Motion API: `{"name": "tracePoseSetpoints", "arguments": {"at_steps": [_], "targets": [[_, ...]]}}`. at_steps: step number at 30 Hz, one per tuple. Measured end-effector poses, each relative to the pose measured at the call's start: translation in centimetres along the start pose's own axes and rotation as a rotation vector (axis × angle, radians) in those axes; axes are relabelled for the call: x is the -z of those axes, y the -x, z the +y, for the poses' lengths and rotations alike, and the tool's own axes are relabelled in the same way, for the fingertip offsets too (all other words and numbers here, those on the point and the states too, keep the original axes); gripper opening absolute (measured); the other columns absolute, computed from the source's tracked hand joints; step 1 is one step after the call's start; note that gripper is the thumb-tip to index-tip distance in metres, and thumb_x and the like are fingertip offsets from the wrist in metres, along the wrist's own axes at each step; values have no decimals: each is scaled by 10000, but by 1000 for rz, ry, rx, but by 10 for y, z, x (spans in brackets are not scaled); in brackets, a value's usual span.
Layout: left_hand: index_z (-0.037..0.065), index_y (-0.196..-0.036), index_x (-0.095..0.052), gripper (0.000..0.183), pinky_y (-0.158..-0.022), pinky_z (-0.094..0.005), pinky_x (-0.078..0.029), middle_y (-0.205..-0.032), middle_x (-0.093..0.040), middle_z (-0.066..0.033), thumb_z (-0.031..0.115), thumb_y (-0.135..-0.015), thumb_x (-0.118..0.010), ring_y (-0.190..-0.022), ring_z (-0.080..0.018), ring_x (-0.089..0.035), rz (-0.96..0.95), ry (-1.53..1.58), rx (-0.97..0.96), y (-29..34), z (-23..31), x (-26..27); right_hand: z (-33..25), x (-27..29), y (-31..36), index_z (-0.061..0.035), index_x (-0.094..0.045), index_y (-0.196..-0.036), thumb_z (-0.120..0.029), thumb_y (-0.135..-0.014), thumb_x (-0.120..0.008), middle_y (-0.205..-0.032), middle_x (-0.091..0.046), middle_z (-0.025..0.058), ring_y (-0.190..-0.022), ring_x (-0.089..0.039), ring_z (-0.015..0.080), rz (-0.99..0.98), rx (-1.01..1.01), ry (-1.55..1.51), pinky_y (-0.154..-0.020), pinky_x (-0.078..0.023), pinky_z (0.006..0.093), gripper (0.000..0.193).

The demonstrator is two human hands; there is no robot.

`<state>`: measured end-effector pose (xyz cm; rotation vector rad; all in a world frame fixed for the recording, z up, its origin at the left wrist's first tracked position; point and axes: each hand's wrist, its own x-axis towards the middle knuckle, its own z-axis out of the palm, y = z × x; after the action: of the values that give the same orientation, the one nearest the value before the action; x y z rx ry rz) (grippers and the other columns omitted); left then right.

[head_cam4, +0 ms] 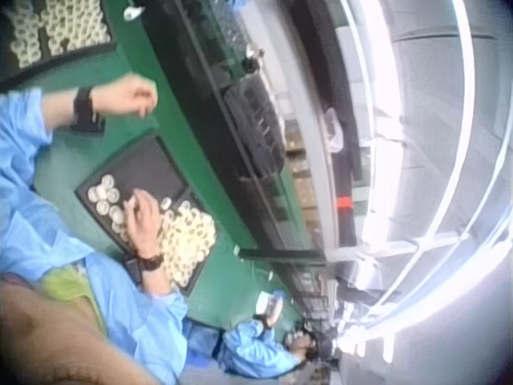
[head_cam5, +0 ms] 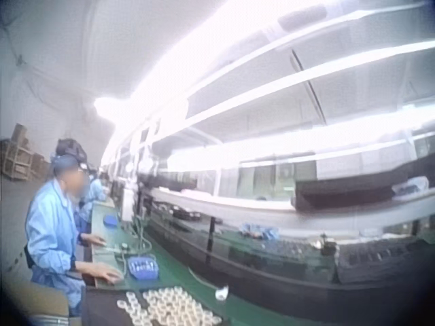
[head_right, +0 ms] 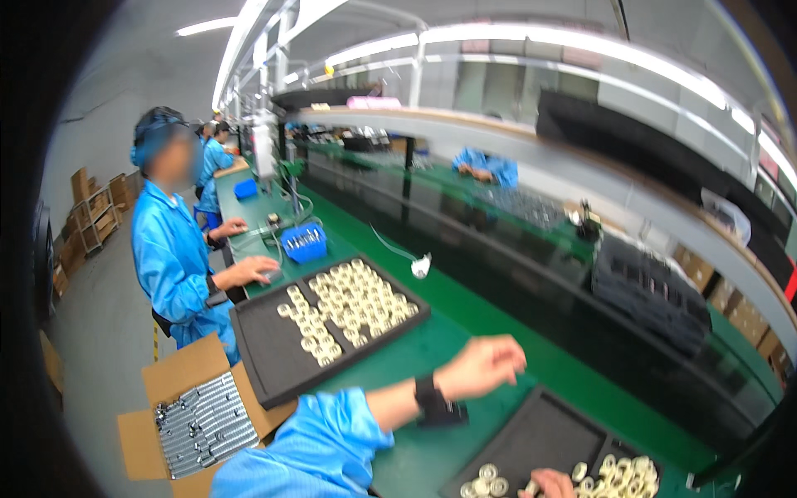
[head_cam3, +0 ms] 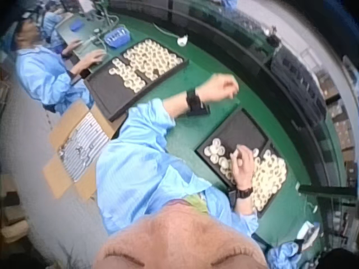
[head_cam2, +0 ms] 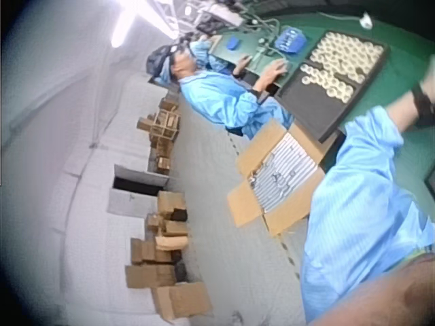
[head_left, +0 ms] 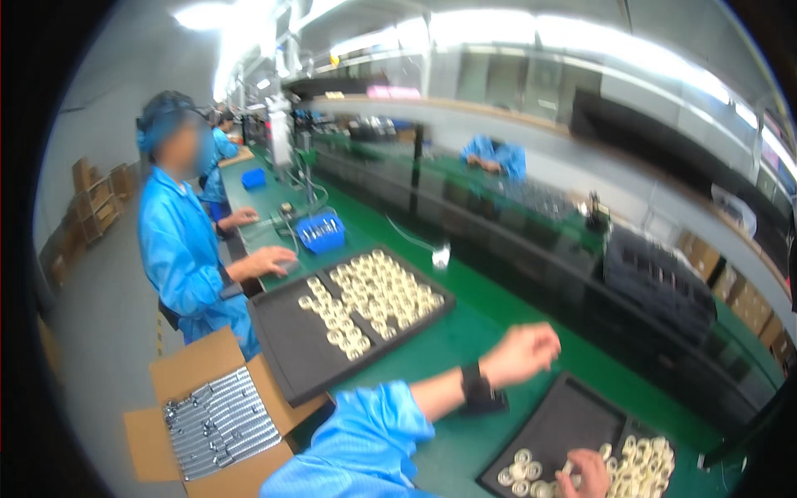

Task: The person is assembling white plastic gear components and wires on a factory line.

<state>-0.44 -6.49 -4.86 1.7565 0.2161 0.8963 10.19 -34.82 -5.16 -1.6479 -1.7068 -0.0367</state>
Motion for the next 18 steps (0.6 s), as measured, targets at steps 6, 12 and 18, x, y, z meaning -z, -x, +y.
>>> {"name": "tracePoseSetpoints", "arguments": {"at_steps": [6, 12, 18], "targets": [[-16, -1017, -620, 335, -825, -421, -524, -1071, -624, -230, 215, -775, -639, -986, -344, -623, 307, -1105, 310, -80, -78, 95, 15, -3, -9, 3, -618, -1077, -32, -789, -696, -1072, -613, 176, -913, -616, 314, 9, 14, 24, -780, -504, 353, 300], [36, -1152, -622, 345, -866, -405, -506, -1185, -582, -153, 244, -894, -528, -1075, -270, -583, 338, -1449, 841, -138, -153, 175, 16, 0, -2, 9, -610, -1089, -31, -781, -698, -1078, -609, 184, -962, -603, 339, -48, -80, 47, -814, -498, 375, 323], [15, -1347, -373, 505, -957, -522, -442, -1361, -424, -178, 267, -927, -496, -1279, -364, -416, 604, -1204, 1081, -165, -221, 189, 13, 5, -1, 8, -607, -1092, -47, -783, -703, -1088, -604, 180, -977, -594, 344, -77, -126, 54, -826, -491, 387, 328]]}}
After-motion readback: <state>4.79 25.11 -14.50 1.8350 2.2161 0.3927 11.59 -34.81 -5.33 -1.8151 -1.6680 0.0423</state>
